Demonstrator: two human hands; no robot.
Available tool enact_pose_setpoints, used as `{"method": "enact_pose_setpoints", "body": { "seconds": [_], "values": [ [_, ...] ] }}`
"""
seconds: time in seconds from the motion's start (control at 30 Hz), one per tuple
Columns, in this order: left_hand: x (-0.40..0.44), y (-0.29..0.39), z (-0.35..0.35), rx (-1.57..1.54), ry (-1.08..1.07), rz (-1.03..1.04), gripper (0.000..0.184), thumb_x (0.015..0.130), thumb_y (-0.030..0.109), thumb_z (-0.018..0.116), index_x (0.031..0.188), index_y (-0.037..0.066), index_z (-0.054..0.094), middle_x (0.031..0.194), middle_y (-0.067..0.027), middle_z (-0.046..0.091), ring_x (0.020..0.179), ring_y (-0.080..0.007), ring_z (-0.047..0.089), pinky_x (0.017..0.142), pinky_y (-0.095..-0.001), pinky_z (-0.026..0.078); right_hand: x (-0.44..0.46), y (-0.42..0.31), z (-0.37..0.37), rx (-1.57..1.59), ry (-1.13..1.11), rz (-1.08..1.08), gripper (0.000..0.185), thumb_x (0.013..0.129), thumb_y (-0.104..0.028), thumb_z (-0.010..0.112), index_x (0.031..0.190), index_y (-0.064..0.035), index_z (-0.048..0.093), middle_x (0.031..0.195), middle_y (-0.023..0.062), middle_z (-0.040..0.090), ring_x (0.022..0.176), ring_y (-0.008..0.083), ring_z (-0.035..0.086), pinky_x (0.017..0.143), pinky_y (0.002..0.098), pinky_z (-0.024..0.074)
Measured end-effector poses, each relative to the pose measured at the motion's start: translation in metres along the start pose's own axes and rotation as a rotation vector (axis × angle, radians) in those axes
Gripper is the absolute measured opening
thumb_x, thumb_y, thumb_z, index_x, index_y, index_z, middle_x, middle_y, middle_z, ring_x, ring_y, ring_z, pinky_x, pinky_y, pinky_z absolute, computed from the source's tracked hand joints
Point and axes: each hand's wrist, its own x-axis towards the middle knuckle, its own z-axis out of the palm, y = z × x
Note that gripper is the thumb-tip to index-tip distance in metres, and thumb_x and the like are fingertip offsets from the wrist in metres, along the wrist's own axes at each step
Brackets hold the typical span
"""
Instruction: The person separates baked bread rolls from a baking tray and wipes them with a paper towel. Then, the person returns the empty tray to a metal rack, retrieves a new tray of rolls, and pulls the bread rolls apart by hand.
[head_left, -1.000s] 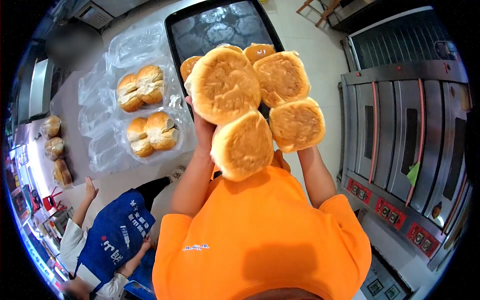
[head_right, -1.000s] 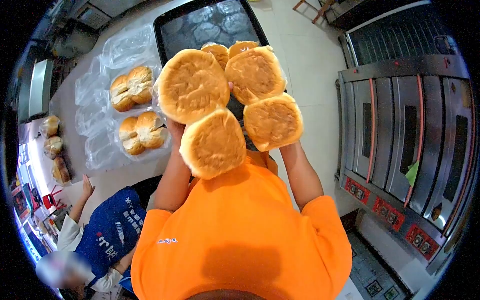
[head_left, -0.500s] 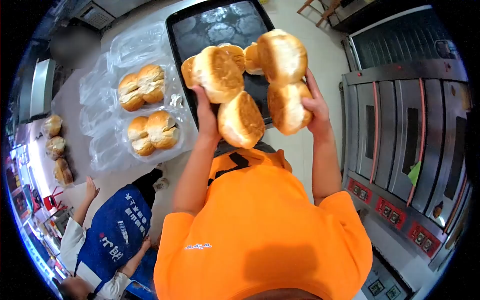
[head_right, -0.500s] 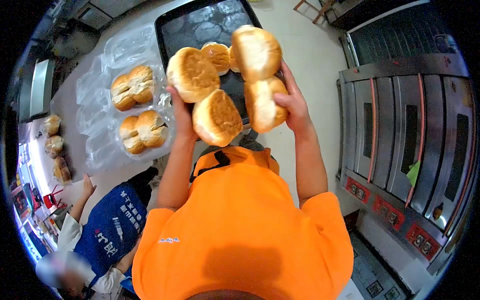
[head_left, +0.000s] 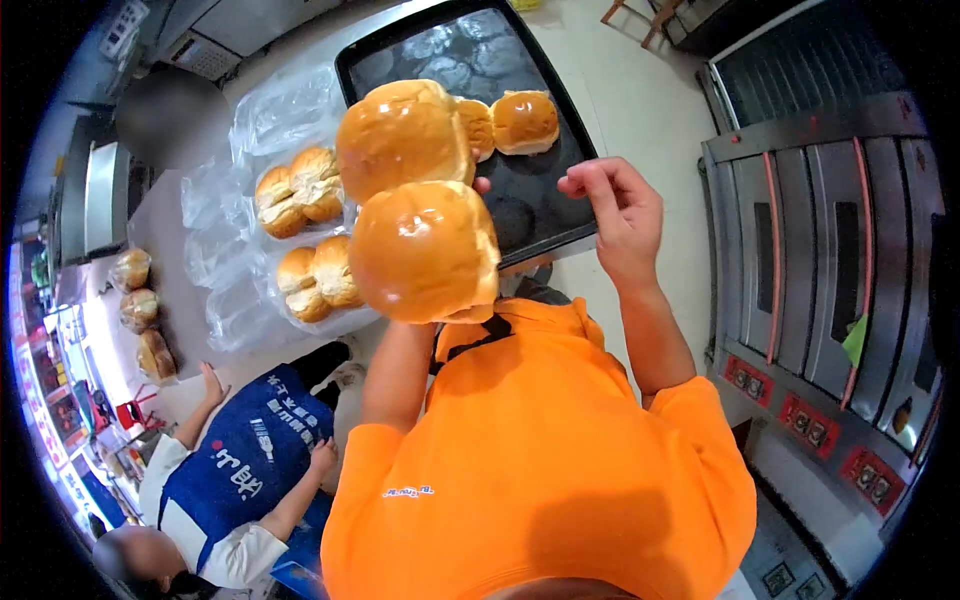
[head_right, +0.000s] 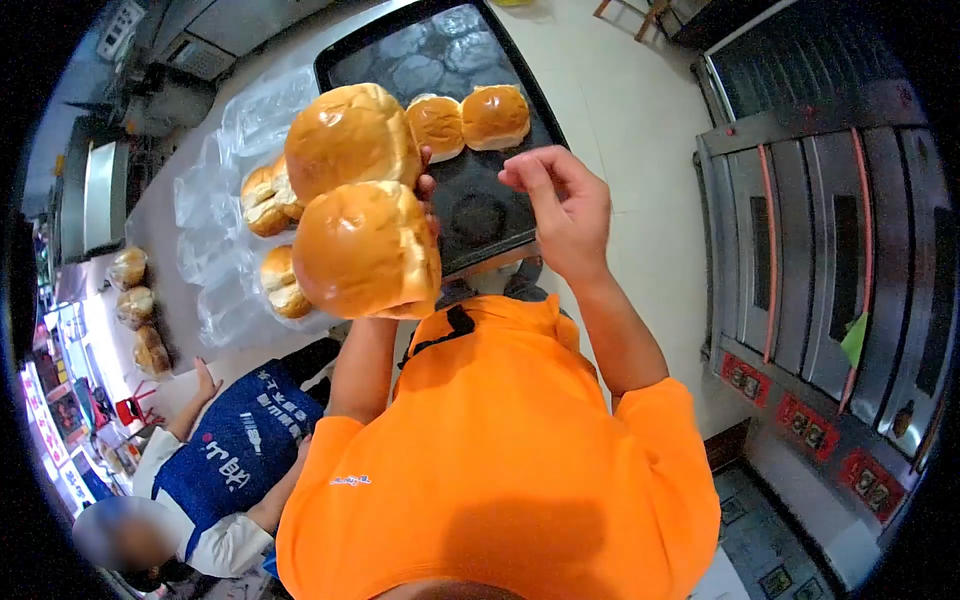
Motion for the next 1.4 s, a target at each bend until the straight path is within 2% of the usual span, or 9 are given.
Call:
{"method": "enact_pose_setpoints", "body": {
  "seconds": [0.03,0.1,0.27,0.4,0.43,0.53,0.8,0.87,1.4],
  "values": [
    [0.003,-0.007,0.013,0.07,0.024,0.024,0.093,0.097,0.044,0.067,0.164,0.003,0.017,0.14,-0.0252,0.054,0.113,-0.0351,0.065,0.104,-0.0443,0.05,0.002,0.007,-0.001,0.024,-0.015,0.034,0.014,0.105,-0.008,0.062,0.114,0.0015,0.068,0.104,0.0052,0.073,0.097,0.0132,0.071,0.09,0.0276,0.0562],
    [0.009,-0.014,0.014,0.055,0.007,0.003,0.09,0.098,0.042,0.066,0.164,0.003,0.019,0.136,-0.0232,0.055,0.111,-0.0334,0.066,0.101,-0.044,0.05,0.005,0.02,0.004,0.042,-0.003,0.03,0.005,0.1,-0.001,0.064,0.105,-0.0005,0.066,0.098,0.0042,0.071,0.092,0.0119,0.07,0.088,0.0272,0.056],
    [0.018,-0.028,0.016,0.008,-0.066,-0.036,0.076,0.105,0.037,0.059,0.161,0.003,0.023,0.125,-0.0175,0.055,0.102,-0.0272,0.068,0.092,-0.0394,0.052,0.018,0.014,0.022,0.125,0.075,-0.039,0.01,0.095,0.002,0.066,0.104,-0.0006,0.066,0.099,0.0064,0.073,0.091,0.0133,0.071,0.085,0.0283,0.0565],
    [0.021,-0.065,0.045,0.103,-0.07,-0.046,0.067,0.109,0.038,0.052,0.16,0.004,0.027,0.124,-0.0179,0.054,0.099,-0.0244,0.068,0.087,-0.038,0.054,0.022,-0.032,-0.005,-0.165,-0.067,-0.267,0.016,0.094,0.002,0.067,0.109,-0.0007,0.067,0.104,0.0088,0.073,0.091,0.016,0.072,0.083,0.0284,0.0572],
    [0.021,-0.077,0.052,0.103,-0.074,-0.013,0.065,0.11,0.039,0.048,0.16,0.005,0.028,0.124,-0.019,0.055,0.098,-0.0259,0.067,0.087,-0.0382,0.053,0.023,-0.045,-0.012,-0.3,-0.153,-0.353,0.022,0.093,0.004,0.067,0.114,-0.0001,0.068,0.109,0.0097,0.072,0.093,0.0163,0.072,0.085,0.0282,0.0573],
    [0.002,-0.093,0.052,0.191,0.033,0.107,0.075,0.106,0.047,0.052,0.161,0.003,0.026,0.126,-0.022,0.055,0.098,-0.0303,0.067,0.087,-0.0403,0.053,0.027,-0.072,-0.015,-0.264,-0.2,-0.461,0.023,0.089,0.001,0.072,0.111,-0.0003,0.068,0.106,0.0099,0.072,0.088,0.0174,0.072,0.081,0.0287,0.0574],
    [-0.009,-0.11,0.053,0.291,0.047,0.067,0.079,0.104,0.051,0.053,0.16,0.002,0.026,0.127,-0.0244,0.055,0.097,-0.0335,0.067,0.086,-0.0422,0.054,0.017,-0.101,-0.039,-0.257,-0.279,-0.303,0.031,0.081,-0.006,0.077,0.108,-0.0031,0.061,0.098,0.0067,0.068,0.088,0.0162,0.068,0.074,0.0277,0.0557],
    [-0.005,-0.11,0.054,0.31,0.053,0.049,0.08,0.104,0.052,0.053,0.16,0.001,0.026,0.127,-0.025,0.055,0.097,-0.0342,0.067,0.086,-0.0427,0.054,0.015,-0.102,-0.041,-0.301,-0.241,-0.359,0.031,0.081,-0.013,0.075,0.106,-0.0044,0.06,0.089,0.0075,0.069,0.08,0.0203,0.07,0.066,0.0316,0.0577],
    [-0.003,-0.122,0.06,0.331,0.078,-0.049,0.089,0.1,0.059,0.054,0.159,-0.001,0.026,0.129,-0.0298,0.054,0.096,-0.0405,0.067,0.084,-0.0467,0.055,0.0,-0.115,-0.054,-0.36,-0.242,-0.332,0.034,0.078,-0.012,0.073,0.107,-0.004,0.058,0.092,0.0102,0.07,0.081,0.026,0.073,0.074,0.0362,0.0584]
  ]
}}
